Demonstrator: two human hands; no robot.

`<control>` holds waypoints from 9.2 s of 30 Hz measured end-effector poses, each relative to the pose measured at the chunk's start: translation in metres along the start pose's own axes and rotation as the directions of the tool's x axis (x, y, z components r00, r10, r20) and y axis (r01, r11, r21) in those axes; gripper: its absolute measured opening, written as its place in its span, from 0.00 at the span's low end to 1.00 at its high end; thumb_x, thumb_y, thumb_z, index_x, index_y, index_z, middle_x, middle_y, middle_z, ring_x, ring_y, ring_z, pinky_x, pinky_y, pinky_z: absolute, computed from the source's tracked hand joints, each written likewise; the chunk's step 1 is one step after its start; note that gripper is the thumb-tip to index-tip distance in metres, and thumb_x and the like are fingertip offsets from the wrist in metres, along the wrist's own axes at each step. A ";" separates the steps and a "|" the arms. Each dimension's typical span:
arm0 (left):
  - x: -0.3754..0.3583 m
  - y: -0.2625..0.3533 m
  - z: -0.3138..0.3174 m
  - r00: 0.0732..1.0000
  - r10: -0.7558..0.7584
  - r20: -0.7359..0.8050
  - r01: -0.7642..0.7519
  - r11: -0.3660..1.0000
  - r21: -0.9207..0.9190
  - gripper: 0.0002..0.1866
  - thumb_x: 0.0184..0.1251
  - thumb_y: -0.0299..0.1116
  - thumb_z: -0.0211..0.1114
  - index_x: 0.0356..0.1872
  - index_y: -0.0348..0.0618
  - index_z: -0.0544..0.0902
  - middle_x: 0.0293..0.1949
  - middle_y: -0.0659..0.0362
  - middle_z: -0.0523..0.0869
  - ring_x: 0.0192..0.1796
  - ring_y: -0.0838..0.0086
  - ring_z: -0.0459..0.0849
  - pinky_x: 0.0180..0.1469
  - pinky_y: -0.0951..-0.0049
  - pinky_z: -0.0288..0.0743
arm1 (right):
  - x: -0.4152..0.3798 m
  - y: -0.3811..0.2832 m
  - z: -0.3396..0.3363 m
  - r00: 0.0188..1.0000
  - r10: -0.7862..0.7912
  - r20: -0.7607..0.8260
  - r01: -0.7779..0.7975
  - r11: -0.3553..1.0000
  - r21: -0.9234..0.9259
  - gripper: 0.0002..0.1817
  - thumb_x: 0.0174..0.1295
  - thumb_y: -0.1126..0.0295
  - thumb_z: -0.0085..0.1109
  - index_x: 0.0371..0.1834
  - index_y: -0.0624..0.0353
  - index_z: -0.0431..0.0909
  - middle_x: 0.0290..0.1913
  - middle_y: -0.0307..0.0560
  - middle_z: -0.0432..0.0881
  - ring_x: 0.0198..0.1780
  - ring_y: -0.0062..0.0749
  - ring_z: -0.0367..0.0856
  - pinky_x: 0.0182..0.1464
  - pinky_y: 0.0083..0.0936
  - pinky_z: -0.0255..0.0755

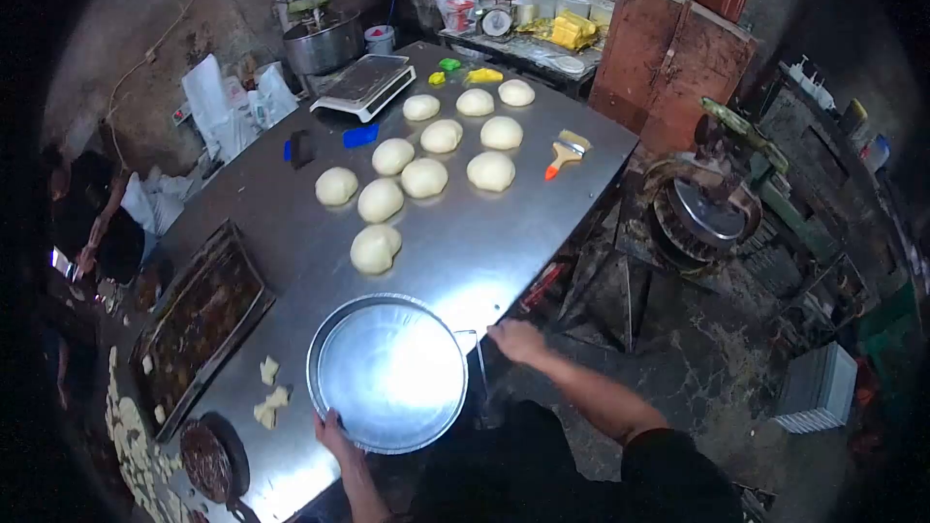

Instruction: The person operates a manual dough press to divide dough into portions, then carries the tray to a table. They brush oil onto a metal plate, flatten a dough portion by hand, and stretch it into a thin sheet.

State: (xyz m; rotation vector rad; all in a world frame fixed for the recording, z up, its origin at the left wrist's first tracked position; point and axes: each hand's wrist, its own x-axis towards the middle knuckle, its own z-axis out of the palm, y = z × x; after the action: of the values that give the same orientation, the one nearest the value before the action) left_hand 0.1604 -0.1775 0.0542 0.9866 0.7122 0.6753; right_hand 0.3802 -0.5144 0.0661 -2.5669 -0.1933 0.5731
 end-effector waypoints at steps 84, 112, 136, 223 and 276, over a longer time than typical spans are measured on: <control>0.067 0.005 0.009 0.854 0.488 -0.179 -0.136 0.542 0.829 0.15 0.70 0.33 0.57 0.50 0.34 0.83 0.40 0.44 0.84 0.42 0.52 0.83 0.46 0.59 0.76 | 0.024 -0.155 -0.014 -0.052 -0.869 0.492 0.898 0.175 0.403 0.23 0.60 0.78 0.59 0.60 0.51 0.75 0.66 0.44 0.73 0.67 0.38 0.72 0.66 0.29 0.71; 0.077 0.039 0.187 0.866 0.491 0.094 -0.352 0.466 0.811 0.18 0.71 0.27 0.57 0.59 0.34 0.76 0.51 0.52 0.82 0.52 0.69 0.80 0.56 0.71 0.72 | 0.207 0.049 -0.260 0.981 0.126 -0.147 -0.106 0.985 0.132 0.08 0.59 0.68 0.61 0.27 0.59 0.80 0.30 0.46 0.84 0.38 0.32 0.86 0.38 0.32 0.80; 0.186 -0.158 0.573 0.719 -0.183 0.670 -0.543 0.453 0.707 0.20 0.56 0.46 0.70 0.40 0.40 0.82 0.38 0.47 0.84 0.41 0.58 0.84 0.46 0.64 0.77 | 0.341 0.055 -0.162 0.932 -0.231 -0.280 0.327 0.870 0.369 0.29 0.61 0.59 0.63 0.63 0.62 0.71 0.54 0.60 0.78 0.49 0.45 0.82 0.51 0.35 0.76; 0.105 -0.127 0.427 0.564 -0.115 0.818 -0.780 0.251 0.574 0.25 0.61 0.43 0.63 0.57 0.42 0.76 0.54 0.44 0.80 0.56 0.52 0.78 0.59 0.56 0.72 | 0.201 0.064 -0.159 0.886 -0.371 -0.280 0.393 0.919 0.026 0.25 0.57 0.62 0.58 0.58 0.59 0.75 0.49 0.60 0.82 0.51 0.54 0.81 0.54 0.39 0.74; 0.059 -0.011 0.088 0.690 -0.059 0.722 -0.718 -0.181 0.672 0.39 0.63 0.49 0.60 0.68 0.30 0.63 0.70 0.38 0.63 0.73 0.46 0.58 0.74 0.49 0.49 | 0.073 -0.163 0.108 0.576 -0.799 0.173 0.802 0.512 -0.308 0.35 0.69 0.47 0.43 0.72 0.61 0.60 0.75 0.55 0.57 0.78 0.46 0.48 0.76 0.51 0.35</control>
State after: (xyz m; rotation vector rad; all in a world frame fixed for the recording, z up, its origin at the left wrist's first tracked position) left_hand 0.2666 -0.1792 0.0635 2.8884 0.2152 0.1184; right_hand 0.3944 -0.3080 0.0362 -2.3939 -1.5404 0.1718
